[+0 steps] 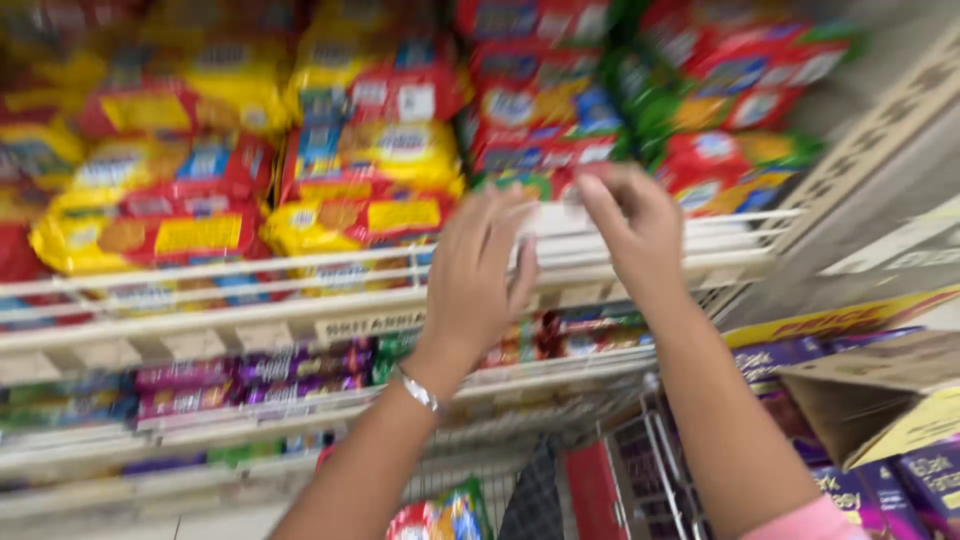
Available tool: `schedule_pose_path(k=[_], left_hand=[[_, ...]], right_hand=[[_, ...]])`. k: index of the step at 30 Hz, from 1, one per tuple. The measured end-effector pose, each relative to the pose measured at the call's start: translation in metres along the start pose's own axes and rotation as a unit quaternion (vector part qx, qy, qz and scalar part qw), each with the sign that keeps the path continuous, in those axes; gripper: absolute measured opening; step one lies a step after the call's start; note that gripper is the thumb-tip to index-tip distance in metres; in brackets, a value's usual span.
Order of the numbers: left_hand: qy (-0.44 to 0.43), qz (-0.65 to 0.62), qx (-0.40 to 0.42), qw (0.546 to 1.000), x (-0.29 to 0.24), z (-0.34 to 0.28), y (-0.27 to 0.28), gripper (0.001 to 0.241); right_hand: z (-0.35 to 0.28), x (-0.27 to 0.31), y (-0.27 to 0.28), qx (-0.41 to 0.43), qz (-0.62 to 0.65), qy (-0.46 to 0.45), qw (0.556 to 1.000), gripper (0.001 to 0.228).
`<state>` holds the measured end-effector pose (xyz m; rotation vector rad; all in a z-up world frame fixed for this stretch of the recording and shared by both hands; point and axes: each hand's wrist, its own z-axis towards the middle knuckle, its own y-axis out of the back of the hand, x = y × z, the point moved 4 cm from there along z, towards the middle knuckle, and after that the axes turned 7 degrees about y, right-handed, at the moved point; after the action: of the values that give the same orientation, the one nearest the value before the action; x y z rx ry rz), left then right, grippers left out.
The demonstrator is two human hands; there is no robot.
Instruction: Picking multiple snack and biscuit packets from supermarket shelves and placing them into a shopping cart.
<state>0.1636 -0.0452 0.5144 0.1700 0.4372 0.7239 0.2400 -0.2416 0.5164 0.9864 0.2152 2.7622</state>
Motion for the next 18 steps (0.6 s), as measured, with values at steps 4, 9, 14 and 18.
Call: schedule_pose_path(k=[4, 9, 14, 18], left_hand=[[0.063, 0.060, 0.003, 0.996, 0.077, 0.061, -0.096, 0.051], [0.380, 0.090, 0.018, 0.920, 0.176, 0.083, -0.176, 0.090], [0.465, 0.023, 0.097, 0.880, 0.126, 0.099, -0.140, 0.082], [0.501, 0.025, 0.106, 0.859, 0.115, 0.094, -0.111, 0.088]], right_hand=[[0.074, -0.073, 0.020, -0.036, -0.176, 0.052, 0.982, 0.030], [0.077, -0.164, 0.025, -0.047, 0.085, -0.265, 0.959, 0.054], [0.069, -0.141, 0.027, -0.054, 0.130, -0.317, 0.938, 0.059], [0.054, -0.087, 0.030, -0.106, 0.181, -0.420, 0.883, 0.059]])
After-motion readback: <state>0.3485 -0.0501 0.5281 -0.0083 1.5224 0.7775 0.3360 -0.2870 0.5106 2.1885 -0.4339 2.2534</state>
